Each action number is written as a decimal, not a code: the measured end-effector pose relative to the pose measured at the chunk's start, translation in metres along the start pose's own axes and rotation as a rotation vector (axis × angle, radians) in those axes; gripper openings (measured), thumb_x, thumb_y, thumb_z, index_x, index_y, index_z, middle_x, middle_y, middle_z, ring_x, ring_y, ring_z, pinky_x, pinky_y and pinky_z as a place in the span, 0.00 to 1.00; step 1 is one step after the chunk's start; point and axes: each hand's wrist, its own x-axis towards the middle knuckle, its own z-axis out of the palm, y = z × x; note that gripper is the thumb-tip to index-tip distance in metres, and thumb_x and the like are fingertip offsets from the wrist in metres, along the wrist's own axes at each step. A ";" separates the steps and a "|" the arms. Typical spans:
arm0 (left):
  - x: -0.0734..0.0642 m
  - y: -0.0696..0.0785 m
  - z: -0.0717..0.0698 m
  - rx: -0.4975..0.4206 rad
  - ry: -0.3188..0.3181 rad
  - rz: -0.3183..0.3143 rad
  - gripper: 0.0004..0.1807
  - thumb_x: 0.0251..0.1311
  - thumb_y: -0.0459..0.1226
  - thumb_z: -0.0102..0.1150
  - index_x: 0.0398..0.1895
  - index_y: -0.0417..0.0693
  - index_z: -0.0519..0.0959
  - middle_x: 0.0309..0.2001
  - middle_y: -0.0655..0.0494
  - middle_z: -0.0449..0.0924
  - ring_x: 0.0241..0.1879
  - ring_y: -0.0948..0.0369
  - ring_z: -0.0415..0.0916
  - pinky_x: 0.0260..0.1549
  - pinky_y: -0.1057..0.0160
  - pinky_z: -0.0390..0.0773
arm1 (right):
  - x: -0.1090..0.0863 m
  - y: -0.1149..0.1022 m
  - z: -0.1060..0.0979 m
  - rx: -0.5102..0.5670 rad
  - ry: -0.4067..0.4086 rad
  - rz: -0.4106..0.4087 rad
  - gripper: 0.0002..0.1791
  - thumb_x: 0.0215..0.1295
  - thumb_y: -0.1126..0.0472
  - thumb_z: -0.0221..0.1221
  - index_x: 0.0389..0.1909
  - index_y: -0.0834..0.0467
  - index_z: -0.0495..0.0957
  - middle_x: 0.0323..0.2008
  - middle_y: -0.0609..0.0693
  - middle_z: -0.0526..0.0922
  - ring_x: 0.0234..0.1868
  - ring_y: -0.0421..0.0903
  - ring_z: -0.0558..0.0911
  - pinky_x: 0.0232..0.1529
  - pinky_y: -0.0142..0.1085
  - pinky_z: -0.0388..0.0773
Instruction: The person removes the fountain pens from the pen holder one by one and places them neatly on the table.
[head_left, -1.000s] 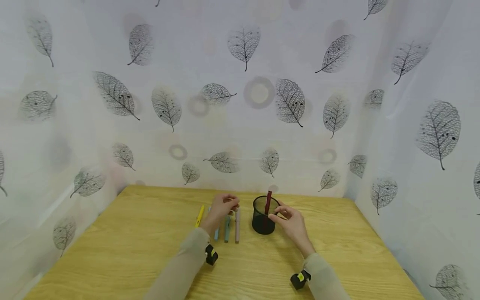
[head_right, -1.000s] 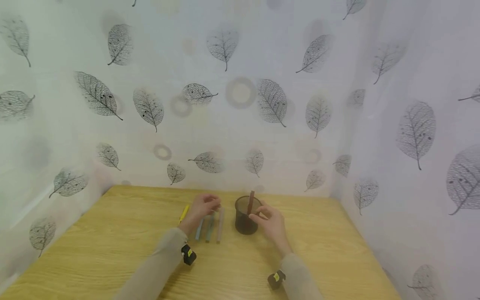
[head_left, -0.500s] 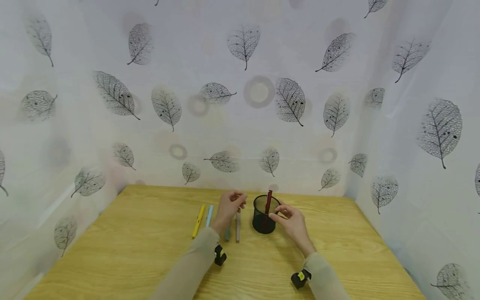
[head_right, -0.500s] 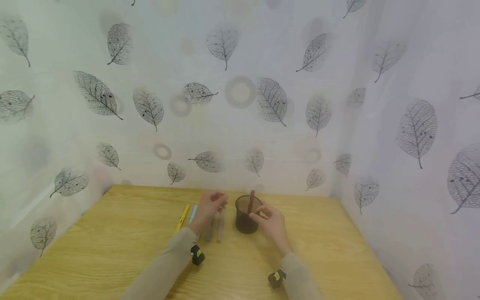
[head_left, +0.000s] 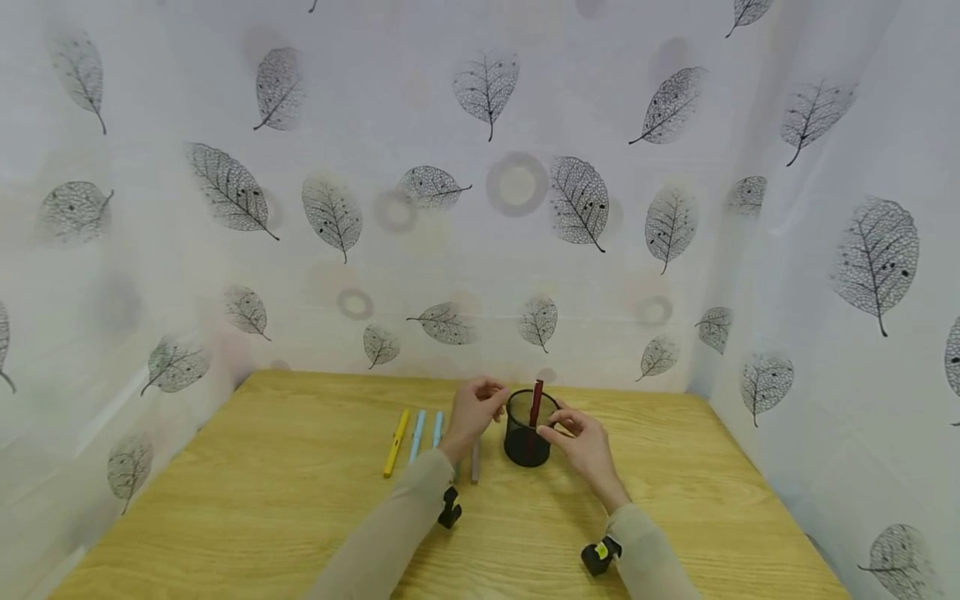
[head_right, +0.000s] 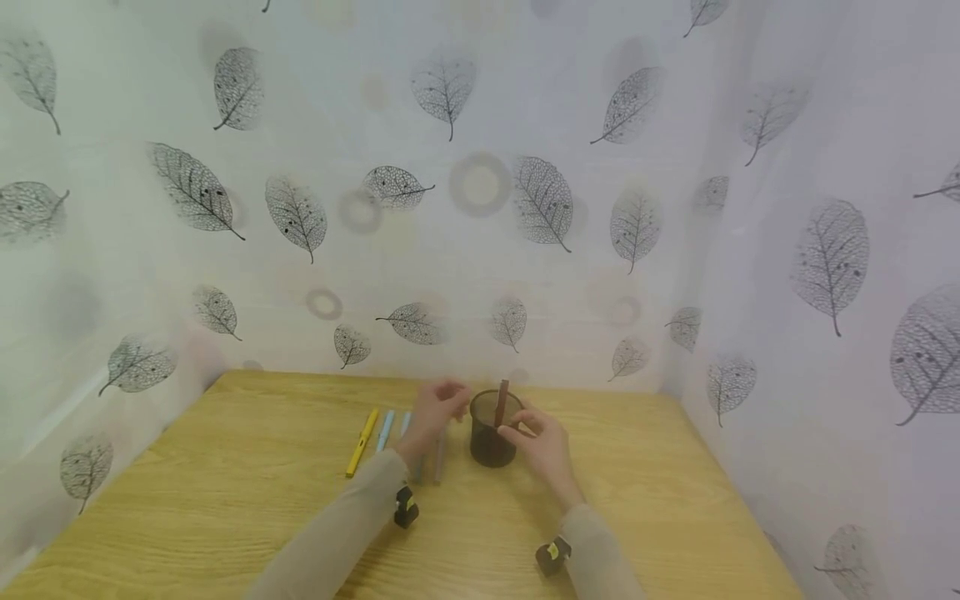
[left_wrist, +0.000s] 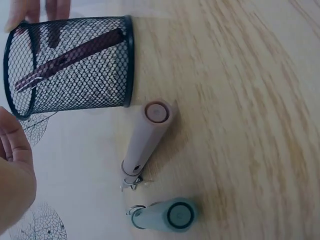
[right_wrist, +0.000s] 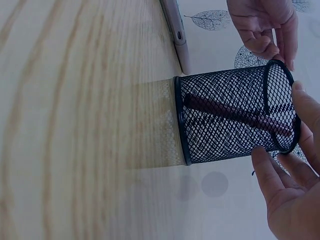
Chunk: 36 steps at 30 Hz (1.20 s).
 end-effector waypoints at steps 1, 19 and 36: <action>0.001 -0.001 0.001 0.007 -0.002 0.012 0.07 0.64 0.33 0.62 0.38 0.35 0.82 0.31 0.38 0.82 0.24 0.53 0.77 0.22 0.65 0.79 | 0.000 0.000 0.000 -0.001 0.001 0.001 0.15 0.55 0.63 0.71 0.39 0.67 0.81 0.65 0.61 0.73 0.62 0.61 0.76 0.56 0.44 0.80; 0.009 0.011 0.016 0.221 -0.112 0.157 0.16 0.63 0.33 0.63 0.54 0.42 0.81 0.50 0.42 0.83 0.48 0.51 0.81 0.40 0.63 0.85 | -0.005 -0.009 -0.002 -0.039 -0.025 0.051 0.13 0.58 0.60 0.70 0.41 0.62 0.82 0.67 0.58 0.71 0.64 0.59 0.74 0.62 0.52 0.75; 0.030 0.011 0.029 0.432 -0.250 0.075 0.19 0.64 0.37 0.63 0.58 0.50 0.79 0.56 0.46 0.79 0.50 0.54 0.79 0.43 0.58 0.83 | -0.004 -0.009 -0.002 -0.019 -0.029 0.037 0.17 0.57 0.60 0.70 0.42 0.66 0.81 0.67 0.59 0.71 0.64 0.60 0.74 0.58 0.46 0.79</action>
